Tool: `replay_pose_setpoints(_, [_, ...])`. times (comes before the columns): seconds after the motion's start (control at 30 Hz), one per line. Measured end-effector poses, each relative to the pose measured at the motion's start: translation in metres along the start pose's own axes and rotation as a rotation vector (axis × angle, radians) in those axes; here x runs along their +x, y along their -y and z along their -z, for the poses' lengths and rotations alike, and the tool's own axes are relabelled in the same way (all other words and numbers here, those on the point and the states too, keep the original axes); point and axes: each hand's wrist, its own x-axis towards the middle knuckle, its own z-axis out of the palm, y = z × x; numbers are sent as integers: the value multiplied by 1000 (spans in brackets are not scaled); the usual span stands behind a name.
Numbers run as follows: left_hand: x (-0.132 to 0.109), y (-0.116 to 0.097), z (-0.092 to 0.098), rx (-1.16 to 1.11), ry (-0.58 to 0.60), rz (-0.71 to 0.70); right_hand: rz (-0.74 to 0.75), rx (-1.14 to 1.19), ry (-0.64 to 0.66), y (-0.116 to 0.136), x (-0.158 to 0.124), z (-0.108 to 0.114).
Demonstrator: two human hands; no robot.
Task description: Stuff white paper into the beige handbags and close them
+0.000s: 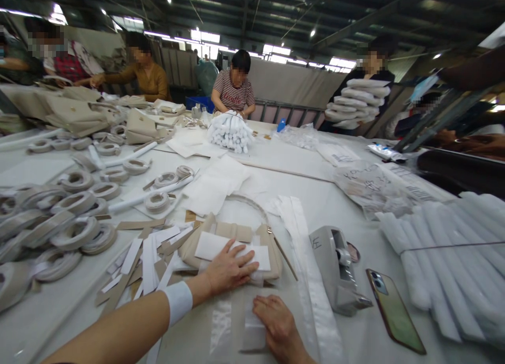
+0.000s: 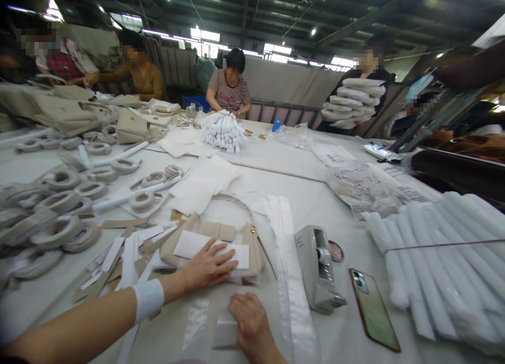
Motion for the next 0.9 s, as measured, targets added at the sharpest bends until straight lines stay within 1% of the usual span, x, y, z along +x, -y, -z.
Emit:
replay_pose_setpoints(0.1, [-4, -1, 0, 5, -13, -27, 42, -9, -29, 12, 1, 0])
replay_pose_setpoints(0.17, [-6, -2, -1, 2, -18, -51, 76, 5, -26, 17, 3, 2])
replay_pose_setpoints(0.27, [-8, -2, -2, 0, -17, -65, 48, 44, -2, 16, 13, 9])
replay_pose_setpoints(0.33, [-8, -2, -1, -9, -13, -72, -16, 46, -11, 6, 23, 14])
replay_pose_setpoints(0.4, [-7, -2, 2, -23, -8, -75, -103, 27, -46, -8, 37, 18])
replay_pose_setpoints(0.5, [-5, -1, 9, -32, 27, -91, -297, 50, -66, -31, 56, 16])
replay_pose_setpoints(0.6, [-3, 0, 16, -66, 88, -116, -488, 144, -44, -47, 68, 10])
replay_pose_setpoints(0.67, [0, -2, 18, -119, 108, -81, -595, 181, -30, -51, 70, 6])
replay_pose_setpoints(0.73, [3, -4, 17, -179, 107, 7, -664, 187, -24, -53, 71, 4])
replay_pose_setpoints(0.9, [13, -15, 10, -303, 63, 240, -690, 162, -50, -50, 70, 3])
